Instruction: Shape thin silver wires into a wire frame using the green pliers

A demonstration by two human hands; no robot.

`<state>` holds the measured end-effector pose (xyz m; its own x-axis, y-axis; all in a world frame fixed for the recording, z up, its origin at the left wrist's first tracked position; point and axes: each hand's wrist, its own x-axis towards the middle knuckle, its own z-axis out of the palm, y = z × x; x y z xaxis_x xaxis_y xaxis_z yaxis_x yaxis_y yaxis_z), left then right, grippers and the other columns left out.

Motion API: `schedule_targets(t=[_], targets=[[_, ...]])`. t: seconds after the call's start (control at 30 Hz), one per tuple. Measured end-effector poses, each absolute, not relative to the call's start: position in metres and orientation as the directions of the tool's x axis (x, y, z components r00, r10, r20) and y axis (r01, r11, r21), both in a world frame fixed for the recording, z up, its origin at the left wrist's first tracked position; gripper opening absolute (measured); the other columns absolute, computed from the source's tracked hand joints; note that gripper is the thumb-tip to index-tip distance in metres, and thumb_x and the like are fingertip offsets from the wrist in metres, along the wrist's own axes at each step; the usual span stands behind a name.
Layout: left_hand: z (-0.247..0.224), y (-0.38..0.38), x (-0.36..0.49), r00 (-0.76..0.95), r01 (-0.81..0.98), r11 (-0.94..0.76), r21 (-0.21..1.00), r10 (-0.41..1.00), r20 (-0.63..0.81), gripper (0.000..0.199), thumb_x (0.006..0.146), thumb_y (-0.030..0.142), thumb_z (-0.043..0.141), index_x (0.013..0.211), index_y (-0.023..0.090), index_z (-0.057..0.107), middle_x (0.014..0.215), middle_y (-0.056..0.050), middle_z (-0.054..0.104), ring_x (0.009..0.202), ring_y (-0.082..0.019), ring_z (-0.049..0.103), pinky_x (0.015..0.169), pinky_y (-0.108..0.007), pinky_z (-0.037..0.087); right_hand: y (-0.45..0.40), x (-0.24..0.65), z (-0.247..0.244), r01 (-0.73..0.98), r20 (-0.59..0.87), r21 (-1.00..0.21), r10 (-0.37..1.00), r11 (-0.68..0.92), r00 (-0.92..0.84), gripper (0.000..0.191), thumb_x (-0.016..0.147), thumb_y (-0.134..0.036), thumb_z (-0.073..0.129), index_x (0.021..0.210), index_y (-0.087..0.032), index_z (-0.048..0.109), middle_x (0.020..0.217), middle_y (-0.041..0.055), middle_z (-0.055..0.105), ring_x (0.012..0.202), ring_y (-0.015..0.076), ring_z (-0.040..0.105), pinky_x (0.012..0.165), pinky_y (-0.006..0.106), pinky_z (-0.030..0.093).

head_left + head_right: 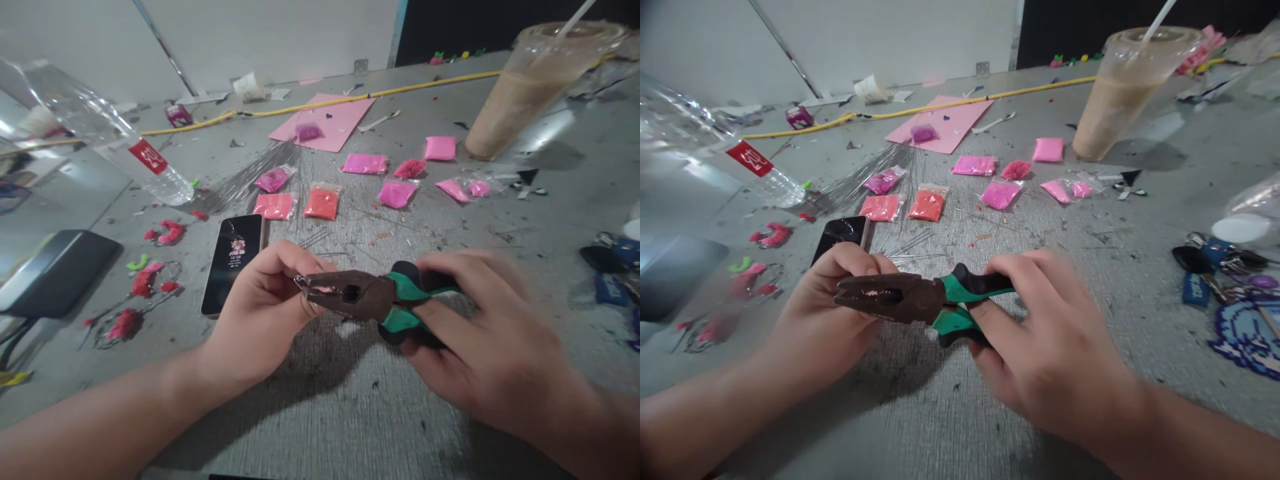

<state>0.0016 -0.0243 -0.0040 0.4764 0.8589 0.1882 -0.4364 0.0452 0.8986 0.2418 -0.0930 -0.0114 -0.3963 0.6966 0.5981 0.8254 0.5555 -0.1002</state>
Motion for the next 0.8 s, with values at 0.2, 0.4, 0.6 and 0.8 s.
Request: schedule_targets(t=[0.2, 0.4, 0.6, 0.8], targets=[[-0.0034, -0.0240, 0.0028, 0.469, -0.456, 0.043, 0.889, 0.860, 0.199, 0.029, 0.089, -0.004, 0.076, 0.095, 0.025, 0.079, 0.090, 0.004, 0.080, 0.078, -0.008, 0.073, 0.067, -0.017, 0.058, -0.0958, 0.2402, -0.0086, 0.847, 0.635, -0.078, 0.681, 0.526, -0.364, 0.009, 0.081, -0.014, 0.073, 0.082, -0.018, 0.065, 0.113, 0.0184, 0.066, 0.099, 0.0328, 0.063, 0.086, 0.048, 0.054], [-0.0043, -0.0241, 0.0028, 0.466, -0.442, 0.044, 0.896, 0.864, 0.188, 0.030, 0.091, -0.006, 0.073, 0.092, 0.023, 0.078, 0.089, 0.004, 0.079, 0.079, -0.007, 0.072, 0.068, -0.016, 0.057, -0.0960, 0.2400, -0.0077, 0.850, 0.591, -0.020, 0.692, 0.526, -0.415, 0.008, 0.086, -0.017, 0.068, 0.083, -0.017, 0.061, 0.112, 0.0246, 0.063, 0.099, 0.0377, 0.063, 0.075, 0.051, 0.057], [-0.0010, -0.0247, 0.0040, 0.456, -0.432, 0.067, 0.899, 0.876, 0.155, 0.021, 0.091, 0.000, 0.077, 0.088, 0.021, 0.076, 0.086, 0.002, 0.078, 0.074, -0.009, 0.072, 0.067, -0.020, 0.057, -0.0958, 0.2384, -0.0063, 0.859, 0.539, 0.049, 0.710, 0.510, -0.453, 0.009, 0.091, -0.019, 0.065, 0.085, -0.018, 0.059, 0.109, 0.0249, 0.065, 0.093, 0.0356, 0.065, 0.069, 0.049, 0.058], [-0.0029, -0.0252, 0.0037, 0.461, -0.422, 0.111, 0.900, 0.881, 0.108, 0.017, 0.088, 0.006, 0.084, 0.087, 0.021, 0.075, 0.086, 0.002, 0.079, 0.074, -0.009, 0.070, 0.068, -0.019, 0.056, -0.0958, 0.2453, -0.0125, 0.855, 0.566, -0.012, 0.709, 0.518, -0.421, 0.014, 0.099, -0.026, 0.063, 0.088, -0.021, 0.056, 0.111, 0.0234, 0.071, 0.089, 0.0335, 0.069, 0.071, 0.047, 0.057]])
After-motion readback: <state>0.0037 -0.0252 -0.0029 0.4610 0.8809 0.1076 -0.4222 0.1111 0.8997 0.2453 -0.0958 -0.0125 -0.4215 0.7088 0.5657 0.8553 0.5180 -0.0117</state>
